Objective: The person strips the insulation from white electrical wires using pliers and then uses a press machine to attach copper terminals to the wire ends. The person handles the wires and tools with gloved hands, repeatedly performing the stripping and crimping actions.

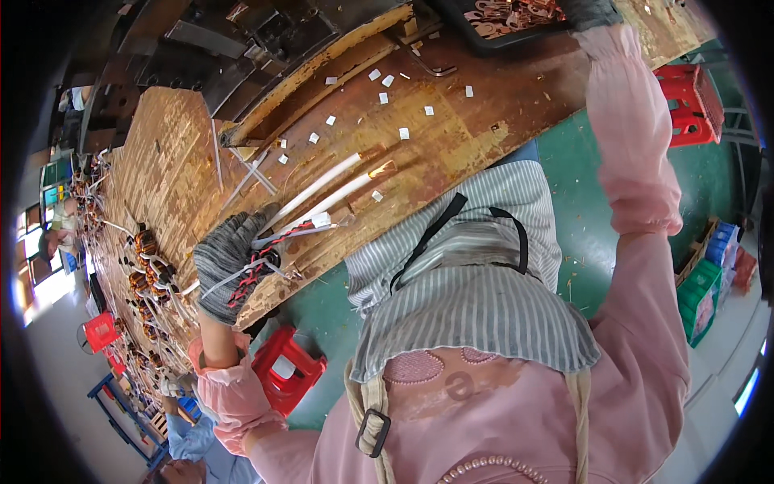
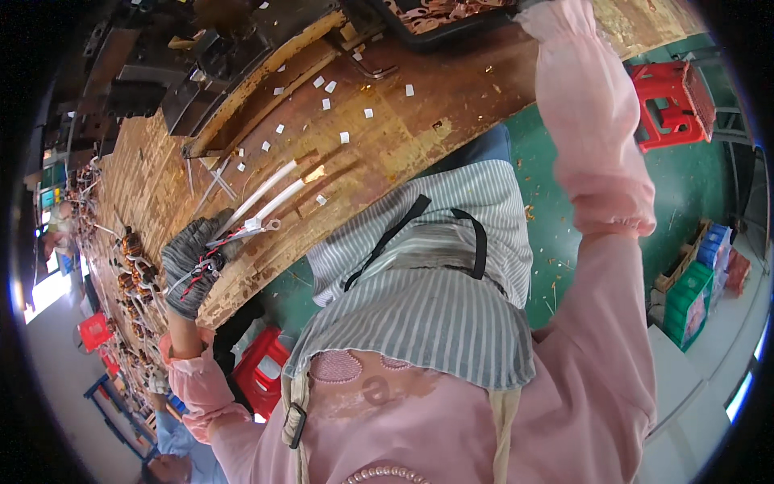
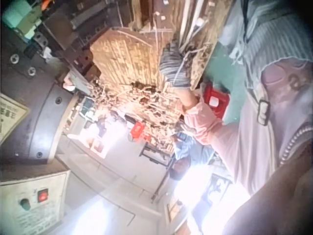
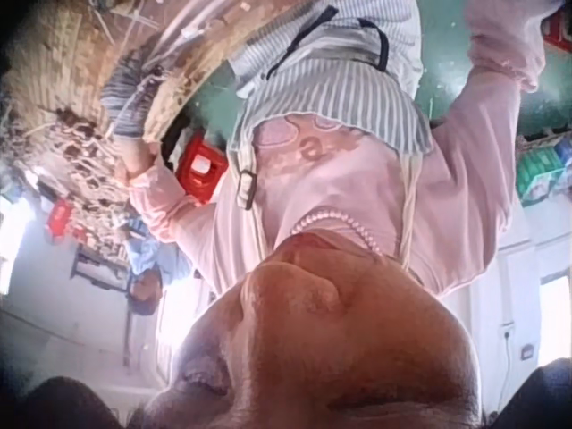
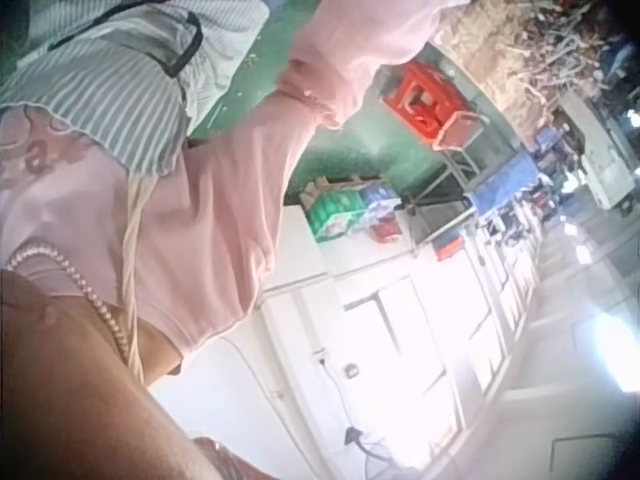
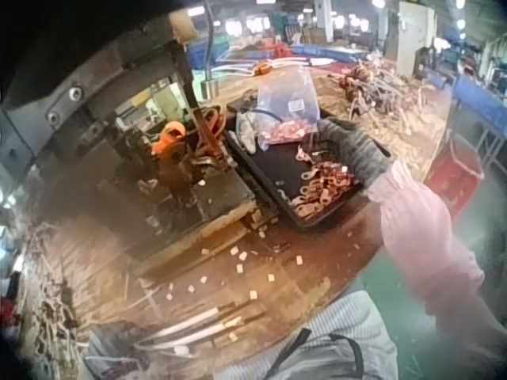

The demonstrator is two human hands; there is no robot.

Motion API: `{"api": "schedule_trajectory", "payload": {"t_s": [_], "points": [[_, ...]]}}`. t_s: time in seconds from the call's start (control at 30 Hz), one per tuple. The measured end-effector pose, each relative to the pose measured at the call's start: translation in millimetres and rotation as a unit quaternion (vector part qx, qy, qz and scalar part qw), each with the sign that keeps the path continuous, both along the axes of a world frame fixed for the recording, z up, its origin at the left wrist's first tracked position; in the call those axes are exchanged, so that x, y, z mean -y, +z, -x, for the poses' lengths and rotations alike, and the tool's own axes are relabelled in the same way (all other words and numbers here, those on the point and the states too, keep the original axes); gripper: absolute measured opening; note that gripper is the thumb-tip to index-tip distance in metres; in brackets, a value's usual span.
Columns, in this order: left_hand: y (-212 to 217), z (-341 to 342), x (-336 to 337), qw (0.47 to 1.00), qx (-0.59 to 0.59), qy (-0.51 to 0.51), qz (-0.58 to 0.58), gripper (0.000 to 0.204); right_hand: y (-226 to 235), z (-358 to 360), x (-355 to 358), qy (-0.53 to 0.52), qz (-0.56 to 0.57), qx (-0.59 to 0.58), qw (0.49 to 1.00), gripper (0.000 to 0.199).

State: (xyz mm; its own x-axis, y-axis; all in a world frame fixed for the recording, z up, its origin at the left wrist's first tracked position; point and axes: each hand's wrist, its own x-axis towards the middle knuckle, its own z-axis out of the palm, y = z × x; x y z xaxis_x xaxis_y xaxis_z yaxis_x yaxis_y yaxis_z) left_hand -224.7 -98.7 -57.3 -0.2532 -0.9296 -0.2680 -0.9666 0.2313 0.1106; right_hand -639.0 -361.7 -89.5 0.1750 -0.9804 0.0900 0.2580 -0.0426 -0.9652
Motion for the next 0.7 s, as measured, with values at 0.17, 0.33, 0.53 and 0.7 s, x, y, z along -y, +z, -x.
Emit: {"api": "schedule_trajectory", "payload": {"t_s": [0.17, 0.33, 0.53, 0.7], "points": [[-17.5, -17.1, 4.6, 0.996, -0.03, -0.058, 0.063, 0.041, -38.4, -16.9, -53.0, 0.202, 0.215, -0.157, 0.942, 0.021], [-14.5, -19.3, -4.1, 0.997, -0.067, -0.019, 0.044, 0.041, -38.1, -74.8, -132.4, 0.284, 0.086, -0.287, 0.911, 0.022], [-26.9, -28.5, 2.2, 0.992, -0.118, -0.02, 0.048, 0.042, -57.5, -100.8, -148.2, 0.263, 0.123, -0.256, 0.922, 0.022], [-22.0, -24.4, -4.2, 0.994, -0.098, -0.015, 0.048, 0.041, -59.7, -109.2, -151.7, 0.271, 0.131, -0.229, 0.926, 0.024]]}}
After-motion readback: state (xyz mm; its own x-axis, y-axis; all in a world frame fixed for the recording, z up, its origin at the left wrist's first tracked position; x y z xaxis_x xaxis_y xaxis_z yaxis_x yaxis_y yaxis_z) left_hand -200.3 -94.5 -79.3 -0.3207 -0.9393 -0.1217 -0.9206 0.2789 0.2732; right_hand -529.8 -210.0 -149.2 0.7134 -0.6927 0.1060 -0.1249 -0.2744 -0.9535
